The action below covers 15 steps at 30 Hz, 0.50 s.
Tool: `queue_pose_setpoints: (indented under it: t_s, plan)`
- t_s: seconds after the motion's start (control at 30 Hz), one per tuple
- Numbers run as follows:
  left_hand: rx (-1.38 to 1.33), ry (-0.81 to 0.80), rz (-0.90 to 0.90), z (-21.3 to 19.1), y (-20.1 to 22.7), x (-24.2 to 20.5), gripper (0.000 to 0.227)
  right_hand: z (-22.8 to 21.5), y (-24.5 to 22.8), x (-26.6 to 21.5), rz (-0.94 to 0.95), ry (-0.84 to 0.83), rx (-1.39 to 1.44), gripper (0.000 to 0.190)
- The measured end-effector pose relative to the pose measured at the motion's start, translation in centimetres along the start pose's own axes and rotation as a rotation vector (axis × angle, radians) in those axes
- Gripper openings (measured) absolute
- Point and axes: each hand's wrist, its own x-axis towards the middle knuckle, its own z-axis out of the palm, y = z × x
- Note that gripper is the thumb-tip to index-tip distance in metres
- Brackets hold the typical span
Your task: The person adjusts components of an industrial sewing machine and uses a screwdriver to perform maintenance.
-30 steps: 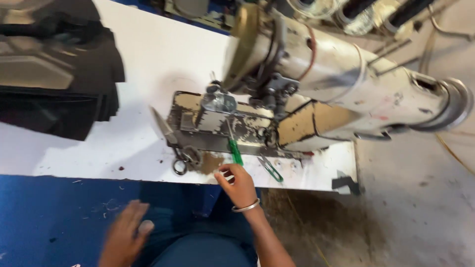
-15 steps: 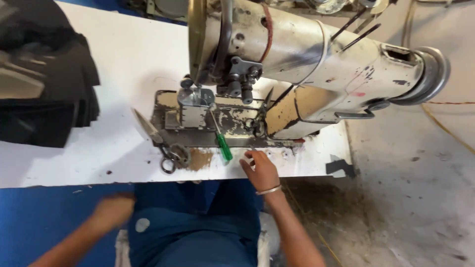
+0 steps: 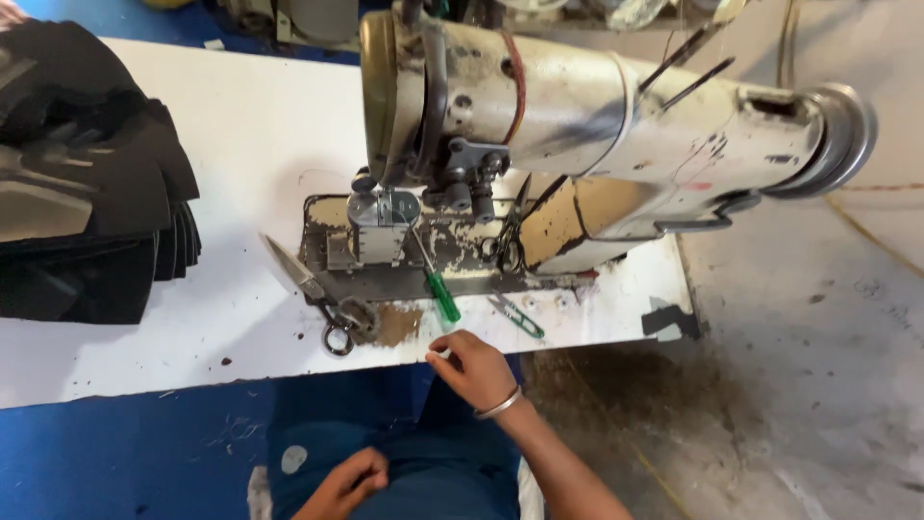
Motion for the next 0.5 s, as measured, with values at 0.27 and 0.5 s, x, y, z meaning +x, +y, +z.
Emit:
queue_pose_setpoints:
  t_s: [0.27,0.5]
  plan:
    - [0.582,0.071,0.327,0.5,-1.3,5.4,0.016,-2.6,2.7,-4.2,-0.271,-0.195,-0.168,0.019]
    - [0.685,0.419,-0.057,-1.5,-8.2,-2.0,0.015,-4.0,1.0,0.3,-0.095,0.043,-0.143,0.018]
